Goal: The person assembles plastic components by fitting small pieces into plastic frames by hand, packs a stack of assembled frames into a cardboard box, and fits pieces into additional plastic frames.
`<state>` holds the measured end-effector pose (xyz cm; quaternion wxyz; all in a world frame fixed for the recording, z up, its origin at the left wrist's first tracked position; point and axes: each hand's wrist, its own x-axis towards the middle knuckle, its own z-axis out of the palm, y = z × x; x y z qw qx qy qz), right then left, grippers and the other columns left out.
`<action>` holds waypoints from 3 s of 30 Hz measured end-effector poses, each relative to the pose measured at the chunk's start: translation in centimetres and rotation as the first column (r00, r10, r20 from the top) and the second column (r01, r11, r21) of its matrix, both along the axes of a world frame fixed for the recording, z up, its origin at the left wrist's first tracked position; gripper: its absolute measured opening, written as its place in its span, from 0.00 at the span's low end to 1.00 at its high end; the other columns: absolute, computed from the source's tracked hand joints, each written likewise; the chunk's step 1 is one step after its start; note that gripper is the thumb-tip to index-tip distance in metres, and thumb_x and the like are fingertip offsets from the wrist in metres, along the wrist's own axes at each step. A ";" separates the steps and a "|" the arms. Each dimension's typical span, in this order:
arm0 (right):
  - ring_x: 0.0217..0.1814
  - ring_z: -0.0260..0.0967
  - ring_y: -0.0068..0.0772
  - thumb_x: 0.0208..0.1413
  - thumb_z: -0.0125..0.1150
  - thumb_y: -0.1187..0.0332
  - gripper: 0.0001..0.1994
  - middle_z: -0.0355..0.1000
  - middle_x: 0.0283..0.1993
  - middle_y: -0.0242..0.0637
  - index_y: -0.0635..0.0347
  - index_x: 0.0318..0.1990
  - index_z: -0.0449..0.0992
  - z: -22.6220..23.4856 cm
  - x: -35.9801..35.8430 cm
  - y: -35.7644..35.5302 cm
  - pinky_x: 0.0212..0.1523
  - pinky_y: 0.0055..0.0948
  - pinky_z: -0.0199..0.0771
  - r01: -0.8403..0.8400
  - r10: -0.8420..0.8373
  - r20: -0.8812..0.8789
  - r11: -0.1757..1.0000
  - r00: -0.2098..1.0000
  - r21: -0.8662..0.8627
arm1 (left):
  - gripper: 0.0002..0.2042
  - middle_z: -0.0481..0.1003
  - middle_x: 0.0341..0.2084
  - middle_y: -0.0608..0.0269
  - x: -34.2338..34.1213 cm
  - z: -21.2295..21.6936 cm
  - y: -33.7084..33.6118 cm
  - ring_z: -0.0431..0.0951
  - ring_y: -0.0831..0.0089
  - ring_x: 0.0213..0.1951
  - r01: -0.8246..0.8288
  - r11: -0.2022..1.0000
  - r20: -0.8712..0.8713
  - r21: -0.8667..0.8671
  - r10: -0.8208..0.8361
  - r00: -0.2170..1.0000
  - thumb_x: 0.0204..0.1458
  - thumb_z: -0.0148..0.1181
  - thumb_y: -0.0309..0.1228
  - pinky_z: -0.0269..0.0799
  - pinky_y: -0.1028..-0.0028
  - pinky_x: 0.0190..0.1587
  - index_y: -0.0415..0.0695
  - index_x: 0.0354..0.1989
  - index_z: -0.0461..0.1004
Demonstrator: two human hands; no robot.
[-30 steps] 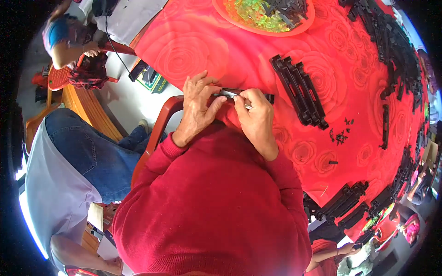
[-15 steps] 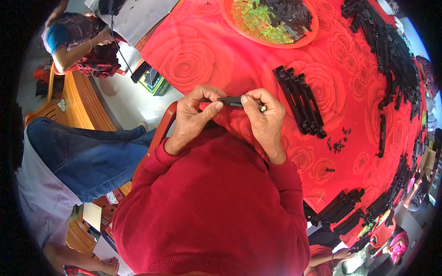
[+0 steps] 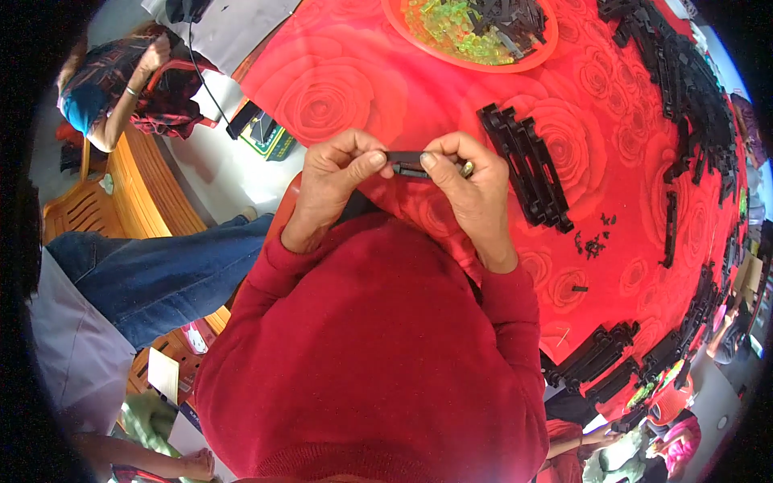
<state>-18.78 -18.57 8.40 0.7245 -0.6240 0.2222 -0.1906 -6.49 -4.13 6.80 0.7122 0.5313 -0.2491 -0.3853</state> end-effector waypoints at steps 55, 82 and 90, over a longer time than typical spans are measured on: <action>0.20 0.47 0.08 0.52 0.61 0.77 0.05 0.59 0.20 0.18 0.63 0.26 0.73 -5.3 -0.5 -1.0 0.19 0.15 0.45 0.290 -0.302 -0.143 0.952 0.942 -0.102 | 0.23 0.70 0.44 0.54 3.3 -5.7 4.3 0.69 0.54 0.46 -0.353 0.914 0.923 0.199 -0.053 0.382 0.37 0.68 0.34 0.66 0.61 0.48 0.40 0.43 0.72; 0.16 0.55 0.13 0.48 0.65 0.73 0.05 0.65 0.15 0.29 0.64 0.25 0.76 -7.7 3.0 1.0 0.18 0.22 0.54 0.133 -0.250 -0.224 0.890 0.942 -0.437 | 0.20 0.66 0.49 0.51 2.1 -7.1 4.4 0.67 0.54 0.49 -0.336 0.938 0.981 0.083 -0.018 0.192 0.38 0.65 0.28 0.66 0.58 0.48 0.45 0.44 0.73; 0.18 0.64 0.36 0.46 0.64 0.69 0.09 0.67 0.19 0.37 0.61 0.22 0.70 -7.0 3.4 1.9 0.21 0.35 0.59 0.044 -0.373 -0.324 0.713 0.869 -0.700 | 0.19 0.67 0.47 0.51 1.6 -7.2 4.3 0.68 0.55 0.48 -0.272 0.948 0.968 0.166 -0.103 0.231 0.38 0.64 0.26 0.68 0.59 0.47 0.44 0.43 0.73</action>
